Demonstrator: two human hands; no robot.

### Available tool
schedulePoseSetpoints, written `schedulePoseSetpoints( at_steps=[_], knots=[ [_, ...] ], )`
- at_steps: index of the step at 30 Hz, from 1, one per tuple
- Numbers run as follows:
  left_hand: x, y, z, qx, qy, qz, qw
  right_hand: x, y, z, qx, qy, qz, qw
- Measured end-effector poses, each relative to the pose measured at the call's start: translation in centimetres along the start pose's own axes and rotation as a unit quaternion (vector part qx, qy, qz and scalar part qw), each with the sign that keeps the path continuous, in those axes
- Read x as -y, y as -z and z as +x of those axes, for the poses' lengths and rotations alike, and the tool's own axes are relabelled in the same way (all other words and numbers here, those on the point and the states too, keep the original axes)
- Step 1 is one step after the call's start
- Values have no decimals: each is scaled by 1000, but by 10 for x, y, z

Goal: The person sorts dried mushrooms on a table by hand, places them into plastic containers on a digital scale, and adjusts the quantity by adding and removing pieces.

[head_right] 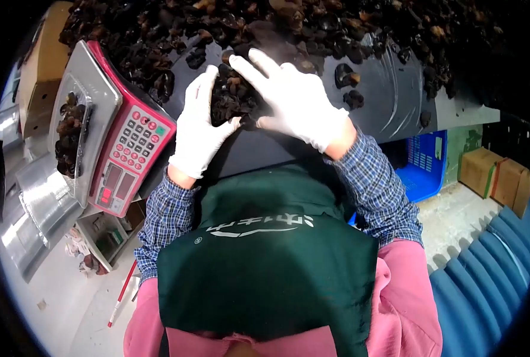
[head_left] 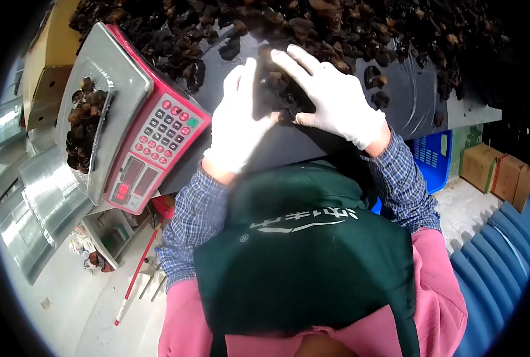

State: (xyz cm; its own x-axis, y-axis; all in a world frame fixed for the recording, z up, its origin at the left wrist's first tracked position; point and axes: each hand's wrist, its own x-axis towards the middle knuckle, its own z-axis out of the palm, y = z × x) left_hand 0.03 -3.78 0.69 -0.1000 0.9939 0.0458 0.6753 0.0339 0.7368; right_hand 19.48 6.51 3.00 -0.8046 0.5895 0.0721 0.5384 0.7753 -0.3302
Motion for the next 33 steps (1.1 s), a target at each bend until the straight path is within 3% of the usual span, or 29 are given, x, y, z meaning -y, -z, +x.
schedulePoseSetpoints(
  at_steps=[7, 10, 12, 16, 20, 22, 24, 25, 28, 31, 33],
  knots=[
    [3, -2, 2, -54, 60, -201, 976, 0, -14, 17, -53, -9, 102, 993],
    [-3, 6, -3, -56, 75, -218, 972, 7, -5, 16, -68, -8, 158, 985],
    [-11, 20, -3, -78, 34, -193, 978, 18, 19, 20, -50, -21, 186, 981],
    [-25, 78, 1, -156, 20, -109, 982, 50, 59, 66, -77, 44, 187, 978],
    [-16, 157, -4, -264, -30, 7, 964, 99, 76, 143, -104, 161, 191, 963],
    [-10, 193, -14, -276, 42, -54, 959, 126, 68, 181, -110, 215, 193, 951],
    [25, 220, -26, -320, 15, 15, 947, 148, 51, 216, -104, 256, 176, 945],
    [26, 236, -31, -294, 102, 6, 950, 158, 41, 233, -87, 269, 169, 944],
    [63, 255, -51, -251, 136, 194, 938, 176, 26, 261, -17, 278, 108, 954],
    [71, 257, -59, -249, 104, 202, 941, 184, 36, 267, 47, 266, 56, 961],
    [69, 256, -62, -263, 104, 177, 943, 178, 37, 268, 32, 303, 84, 949]
  ],
)
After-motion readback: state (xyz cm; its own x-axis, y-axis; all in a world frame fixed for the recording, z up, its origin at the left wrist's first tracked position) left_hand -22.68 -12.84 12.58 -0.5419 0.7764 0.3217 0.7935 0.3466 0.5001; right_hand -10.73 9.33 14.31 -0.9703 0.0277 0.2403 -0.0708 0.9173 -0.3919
